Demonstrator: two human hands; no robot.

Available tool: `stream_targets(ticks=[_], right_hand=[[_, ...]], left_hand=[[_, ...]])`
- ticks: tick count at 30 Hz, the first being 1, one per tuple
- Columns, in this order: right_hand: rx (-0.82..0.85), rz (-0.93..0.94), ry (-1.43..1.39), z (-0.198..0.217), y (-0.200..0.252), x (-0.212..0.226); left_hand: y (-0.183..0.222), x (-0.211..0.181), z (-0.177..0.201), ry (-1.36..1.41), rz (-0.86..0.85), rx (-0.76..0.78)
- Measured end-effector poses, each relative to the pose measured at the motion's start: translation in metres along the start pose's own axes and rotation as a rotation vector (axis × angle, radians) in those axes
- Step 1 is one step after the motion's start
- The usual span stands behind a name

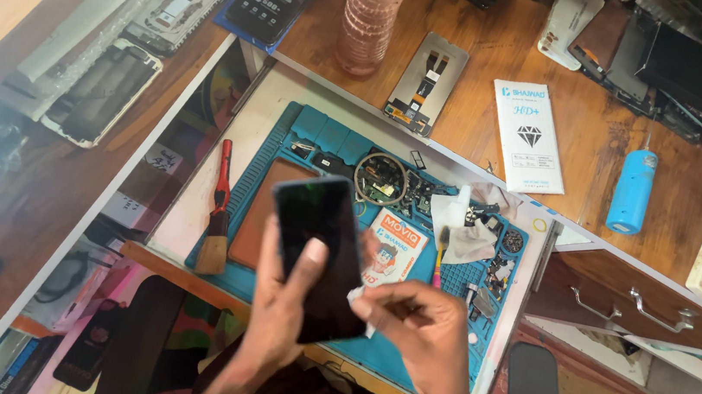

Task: The person wipes the surface of a mobile phone with a cloth, applies a liquid from a bottle onto the screen, and cleans it again with a small piece of paper.

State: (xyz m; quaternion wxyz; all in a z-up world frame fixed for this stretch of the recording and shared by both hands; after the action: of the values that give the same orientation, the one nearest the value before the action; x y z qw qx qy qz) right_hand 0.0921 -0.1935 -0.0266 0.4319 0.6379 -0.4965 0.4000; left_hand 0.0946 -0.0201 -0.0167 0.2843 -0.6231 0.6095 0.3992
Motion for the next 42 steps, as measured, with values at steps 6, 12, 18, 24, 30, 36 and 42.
stream_targets(ticks=[6, 12, 18, 24, 30, 36, 42], right_hand=[[0.065, -0.013, -0.083, -0.003, -0.004, -0.005], [0.075, -0.156, -0.007, -0.004, 0.005, -0.019], [0.007, 0.023, -0.168, -0.002, -0.005, -0.009], [0.093, -0.1, -0.05, 0.004, 0.021, -0.019], [-0.084, 0.066, -0.16, 0.018, 0.007, -0.001], [0.04, -0.104, -0.009, 0.012, 0.033, -0.007], [-0.092, 0.053, -0.117, 0.034, 0.025, -0.004]], left_hand=[[0.007, 0.004, 0.01, -0.177, 0.015, -0.039], [0.003, -0.013, 0.033, -0.338, 0.033, -0.281], [0.017, -0.001, -0.004, -0.137, 0.049, 0.025], [0.013, -0.005, -0.002, -0.005, 0.056, 0.067], [0.027, 0.021, -0.014, -0.326, -0.013, 0.103], [0.016, 0.011, -0.013, -0.019, 0.113, 0.135], [0.032, 0.004, -0.033, -0.801, -0.321, 0.135]])
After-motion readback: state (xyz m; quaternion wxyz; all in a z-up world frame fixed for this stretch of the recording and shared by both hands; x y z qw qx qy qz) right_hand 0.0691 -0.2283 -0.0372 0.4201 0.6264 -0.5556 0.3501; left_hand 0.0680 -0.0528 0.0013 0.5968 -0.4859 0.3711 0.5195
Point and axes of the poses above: each hand's wrist, its own y-axis away from the middle knuckle, its own z-axis out of the back of the hand, x = y × z, the point moved 9 cm from there along -y, towards the middle knuckle, and after that the axes turned 11 degrees about -y, right-handed, at the moved point
